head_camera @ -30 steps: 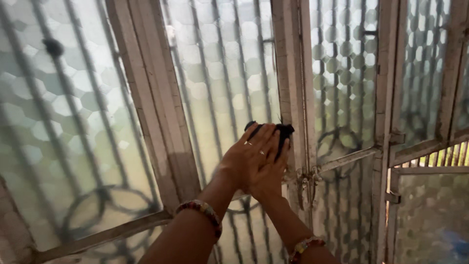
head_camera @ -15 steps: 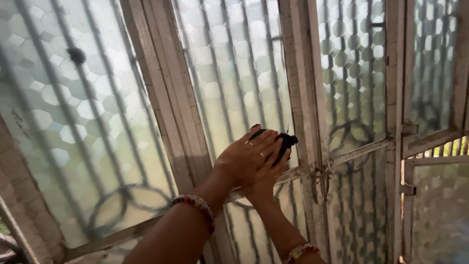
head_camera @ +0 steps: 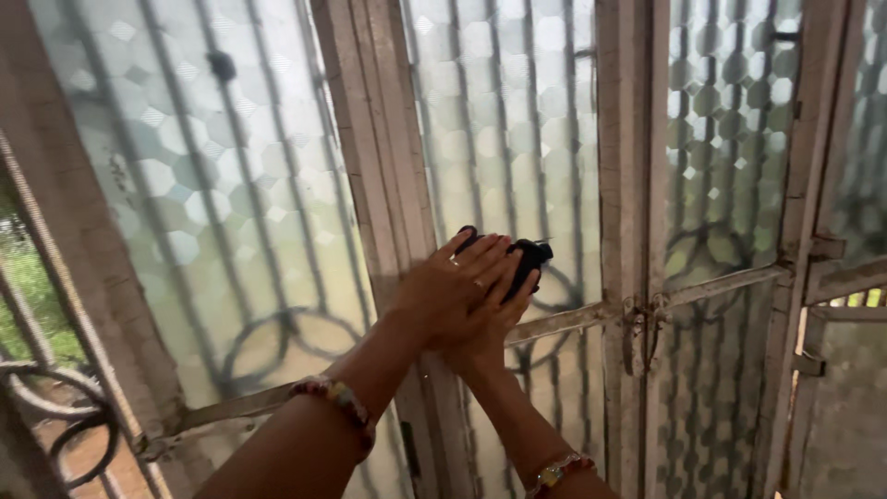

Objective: The person cleans a multi-pane window with metal grilles using a dark cloth. They wipe the glass and frames, periodically dipping the cloth into a metal bowl of water on the windowsill to wet it, and continue wiping different sections of the window.

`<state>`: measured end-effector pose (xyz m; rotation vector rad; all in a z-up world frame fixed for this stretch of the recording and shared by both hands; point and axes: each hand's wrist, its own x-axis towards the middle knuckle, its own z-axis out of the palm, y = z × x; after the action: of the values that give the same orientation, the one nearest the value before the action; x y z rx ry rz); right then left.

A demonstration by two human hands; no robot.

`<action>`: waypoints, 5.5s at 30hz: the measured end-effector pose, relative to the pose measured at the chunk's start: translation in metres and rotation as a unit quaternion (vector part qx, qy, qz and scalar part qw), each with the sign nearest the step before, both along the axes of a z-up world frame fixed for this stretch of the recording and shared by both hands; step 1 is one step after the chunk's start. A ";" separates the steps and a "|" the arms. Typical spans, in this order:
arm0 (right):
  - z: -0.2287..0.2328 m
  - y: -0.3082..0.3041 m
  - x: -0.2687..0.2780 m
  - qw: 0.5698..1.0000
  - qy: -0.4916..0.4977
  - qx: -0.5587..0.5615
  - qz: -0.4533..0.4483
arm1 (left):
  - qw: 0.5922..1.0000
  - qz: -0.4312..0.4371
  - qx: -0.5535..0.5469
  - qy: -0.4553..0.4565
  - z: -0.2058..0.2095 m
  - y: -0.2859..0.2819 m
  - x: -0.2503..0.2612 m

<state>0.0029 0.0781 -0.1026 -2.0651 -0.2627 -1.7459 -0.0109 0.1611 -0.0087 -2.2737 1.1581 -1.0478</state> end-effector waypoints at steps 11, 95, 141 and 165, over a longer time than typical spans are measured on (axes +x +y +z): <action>-0.010 0.003 -0.023 0.992 -0.032 -0.100 0.069 | 0.990 0.047 -0.088 -0.101 -0.033 0.018 -0.027; 0.070 -0.192 0.034 0.981 0.027 -0.183 -0.054 | 0.980 -0.017 -0.169 -0.104 0.025 -0.146 0.028; 0.141 -0.191 0.043 0.972 0.010 -0.232 -0.045 | 0.976 0.034 -0.175 -0.122 0.084 -0.135 0.025; -0.043 -0.143 -0.002 0.976 0.052 -0.209 0.029 | 0.969 -0.054 -0.236 -0.050 -0.110 -0.095 -0.002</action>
<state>0.0013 -0.0645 -0.1455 -2.3987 -0.7049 -1.6479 -0.0132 0.0659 -0.1189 -2.4864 1.0904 -1.6063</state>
